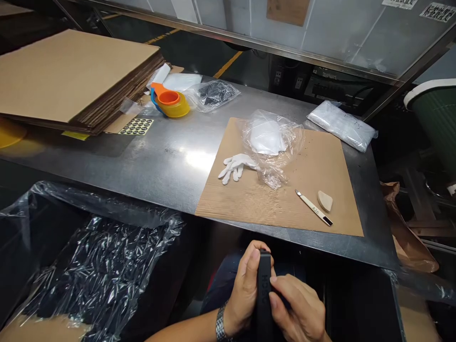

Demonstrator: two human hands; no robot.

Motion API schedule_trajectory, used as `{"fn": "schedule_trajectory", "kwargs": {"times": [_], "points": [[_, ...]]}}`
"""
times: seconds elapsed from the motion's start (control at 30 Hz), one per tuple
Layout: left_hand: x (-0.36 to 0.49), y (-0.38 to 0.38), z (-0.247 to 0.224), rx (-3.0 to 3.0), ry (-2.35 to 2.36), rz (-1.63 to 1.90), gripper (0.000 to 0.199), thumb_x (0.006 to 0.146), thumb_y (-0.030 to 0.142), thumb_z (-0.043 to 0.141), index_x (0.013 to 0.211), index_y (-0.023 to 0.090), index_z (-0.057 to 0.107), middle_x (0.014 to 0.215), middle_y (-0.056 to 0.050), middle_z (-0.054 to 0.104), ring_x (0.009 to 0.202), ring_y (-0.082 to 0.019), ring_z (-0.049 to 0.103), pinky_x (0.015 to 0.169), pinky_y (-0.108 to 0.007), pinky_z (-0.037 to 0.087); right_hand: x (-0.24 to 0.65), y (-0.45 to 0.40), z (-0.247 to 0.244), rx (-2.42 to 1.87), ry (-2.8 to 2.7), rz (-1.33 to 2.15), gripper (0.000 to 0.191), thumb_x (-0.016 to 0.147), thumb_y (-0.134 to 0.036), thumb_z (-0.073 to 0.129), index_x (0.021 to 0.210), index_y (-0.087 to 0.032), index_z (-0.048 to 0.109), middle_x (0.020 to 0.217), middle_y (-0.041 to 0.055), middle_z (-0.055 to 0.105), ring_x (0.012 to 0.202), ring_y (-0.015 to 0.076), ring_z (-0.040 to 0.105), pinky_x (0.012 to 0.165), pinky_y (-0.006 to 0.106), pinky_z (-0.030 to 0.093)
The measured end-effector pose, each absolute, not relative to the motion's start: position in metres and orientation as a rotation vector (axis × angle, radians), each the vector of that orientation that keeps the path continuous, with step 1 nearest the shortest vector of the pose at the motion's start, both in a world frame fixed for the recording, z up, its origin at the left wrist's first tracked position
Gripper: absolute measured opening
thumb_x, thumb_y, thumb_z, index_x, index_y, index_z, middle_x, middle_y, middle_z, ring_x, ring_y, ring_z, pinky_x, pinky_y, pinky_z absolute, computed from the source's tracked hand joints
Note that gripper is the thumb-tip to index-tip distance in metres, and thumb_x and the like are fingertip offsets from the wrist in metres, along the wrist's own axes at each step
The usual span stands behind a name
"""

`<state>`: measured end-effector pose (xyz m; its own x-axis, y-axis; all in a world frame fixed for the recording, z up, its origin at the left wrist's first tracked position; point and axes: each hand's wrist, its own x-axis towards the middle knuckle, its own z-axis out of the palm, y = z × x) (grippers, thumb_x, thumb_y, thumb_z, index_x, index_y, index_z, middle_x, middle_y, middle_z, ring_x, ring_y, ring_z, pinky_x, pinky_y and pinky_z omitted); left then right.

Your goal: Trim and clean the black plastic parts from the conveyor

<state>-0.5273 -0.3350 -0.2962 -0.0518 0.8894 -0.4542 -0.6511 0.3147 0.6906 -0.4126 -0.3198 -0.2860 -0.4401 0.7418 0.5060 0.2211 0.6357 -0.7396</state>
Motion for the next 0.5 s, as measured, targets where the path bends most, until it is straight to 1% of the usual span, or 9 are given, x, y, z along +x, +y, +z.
{"fn": "schedule_trajectory", "kwargs": {"times": [0.13,0.33,0.4,0.5], "points": [[-0.5288,-0.3363,-0.2965,0.311,1.019,1.268,0.035,0.089,0.054,0.037,0.086,0.02,0.046,0.067,0.003,0.042,0.059,-0.011,0.037,0.055,-0.023,0.035,-0.4114,-0.3211,-0.2876,-0.75,-2.006,0.721,0.047,0.08,-0.005,0.051,0.125,-0.014,0.048,0.078,0.0104,0.067,0.062,0.0194,0.063,0.049,0.03,0.052],[-0.5288,-0.3386,-0.2968,0.317,1.026,1.261,0.036,0.089,0.055,0.038,0.086,0.019,0.046,0.066,0.003,0.042,0.059,-0.01,0.037,0.056,-0.022,0.035,-0.4119,-0.3213,-0.2883,-0.759,-2.012,0.685,0.046,0.079,-0.005,0.051,0.124,-0.015,0.048,0.075,0.0093,0.066,0.059,0.0188,0.062,0.047,0.03,0.051],[-0.5281,-0.3388,-0.297,0.313,1.034,1.259,0.036,0.089,0.054,0.038,0.086,0.019,0.046,0.065,0.003,0.042,0.059,-0.01,0.038,0.055,-0.022,0.035,-0.4121,-0.3217,-0.2889,-0.758,-2.017,0.687,0.043,0.08,-0.005,0.05,0.121,-0.014,0.049,0.072,0.009,0.065,0.057,0.0176,0.061,0.046,0.029,0.05],[-0.5273,-0.3386,-0.2973,0.309,1.032,1.259,0.035,0.09,0.053,0.036,0.086,0.019,0.044,0.063,0.003,0.043,0.056,-0.01,0.038,0.053,-0.021,0.035,-0.4128,-0.3218,-0.289,-0.754,-1.992,0.725,0.032,0.08,-0.004,0.048,0.11,-0.015,0.053,0.067,0.0069,0.063,0.052,0.0156,0.058,0.043,0.027,0.048]]}}
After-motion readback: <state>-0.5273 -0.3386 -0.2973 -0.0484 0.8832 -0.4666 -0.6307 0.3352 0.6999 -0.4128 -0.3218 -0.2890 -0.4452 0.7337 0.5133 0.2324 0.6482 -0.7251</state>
